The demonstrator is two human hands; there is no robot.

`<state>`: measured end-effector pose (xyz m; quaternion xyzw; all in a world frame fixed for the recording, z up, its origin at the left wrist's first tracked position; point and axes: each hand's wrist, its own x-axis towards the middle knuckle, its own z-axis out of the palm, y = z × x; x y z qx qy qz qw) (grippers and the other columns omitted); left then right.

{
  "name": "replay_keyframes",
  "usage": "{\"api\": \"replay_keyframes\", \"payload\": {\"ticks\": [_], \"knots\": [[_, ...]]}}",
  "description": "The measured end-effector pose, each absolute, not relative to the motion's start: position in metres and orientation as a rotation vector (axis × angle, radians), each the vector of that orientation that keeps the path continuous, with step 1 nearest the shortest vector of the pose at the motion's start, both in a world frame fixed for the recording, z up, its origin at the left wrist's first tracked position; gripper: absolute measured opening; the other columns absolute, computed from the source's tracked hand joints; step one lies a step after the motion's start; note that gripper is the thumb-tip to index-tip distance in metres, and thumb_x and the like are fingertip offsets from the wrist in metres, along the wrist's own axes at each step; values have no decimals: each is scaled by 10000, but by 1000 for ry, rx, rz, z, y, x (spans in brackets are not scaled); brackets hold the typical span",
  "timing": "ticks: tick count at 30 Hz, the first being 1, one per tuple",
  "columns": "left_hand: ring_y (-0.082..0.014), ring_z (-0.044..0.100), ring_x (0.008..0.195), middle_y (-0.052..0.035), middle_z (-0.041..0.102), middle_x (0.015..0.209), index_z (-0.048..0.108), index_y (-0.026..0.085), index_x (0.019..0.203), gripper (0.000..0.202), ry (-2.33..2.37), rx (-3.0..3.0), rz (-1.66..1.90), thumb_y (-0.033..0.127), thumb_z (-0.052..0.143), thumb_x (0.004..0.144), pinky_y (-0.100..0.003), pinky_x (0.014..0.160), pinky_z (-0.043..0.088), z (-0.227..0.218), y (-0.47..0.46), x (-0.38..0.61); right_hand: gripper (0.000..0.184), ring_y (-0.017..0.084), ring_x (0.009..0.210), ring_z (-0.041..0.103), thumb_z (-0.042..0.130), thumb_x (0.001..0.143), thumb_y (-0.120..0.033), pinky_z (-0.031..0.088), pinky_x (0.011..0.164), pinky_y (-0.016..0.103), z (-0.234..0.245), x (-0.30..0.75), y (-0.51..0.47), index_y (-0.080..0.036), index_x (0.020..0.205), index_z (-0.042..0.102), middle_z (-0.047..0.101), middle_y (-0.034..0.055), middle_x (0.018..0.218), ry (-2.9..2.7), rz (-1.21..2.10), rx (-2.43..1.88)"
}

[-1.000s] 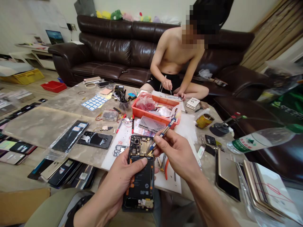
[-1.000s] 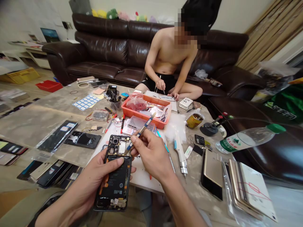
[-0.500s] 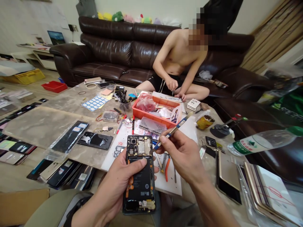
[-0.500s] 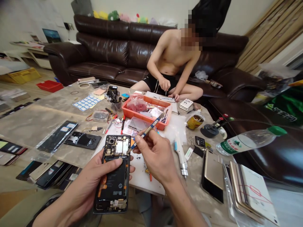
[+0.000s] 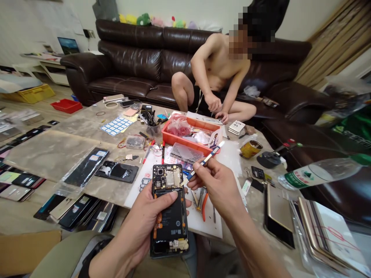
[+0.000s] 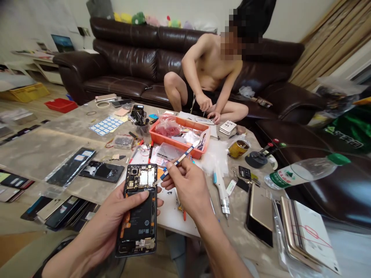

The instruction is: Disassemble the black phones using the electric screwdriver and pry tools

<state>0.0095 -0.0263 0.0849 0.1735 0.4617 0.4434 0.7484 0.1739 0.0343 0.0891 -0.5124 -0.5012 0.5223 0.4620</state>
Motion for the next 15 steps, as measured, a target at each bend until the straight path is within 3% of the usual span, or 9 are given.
{"api": "replay_keyframes", "payload": {"ticks": [8,15], "knots": [[-253,751,718,-118,771,876,518,188,1317,609,987,378,1008,267,795,781,-304,588,592,84,-25,10,372,121,483,675,736,786,-508,529,468,167,81,170,38,-175,750,575,709,21,562,-1101,1437,-1230],[-248,754,753,-128,773,931,516,204,1318,598,990,364,1025,256,789,790,-312,614,603,85,-25,10,369,133,538,687,712,825,-528,567,527,206,84,171,35,-174,849,609,711,10,599,-1197,1344,-1192]]}}
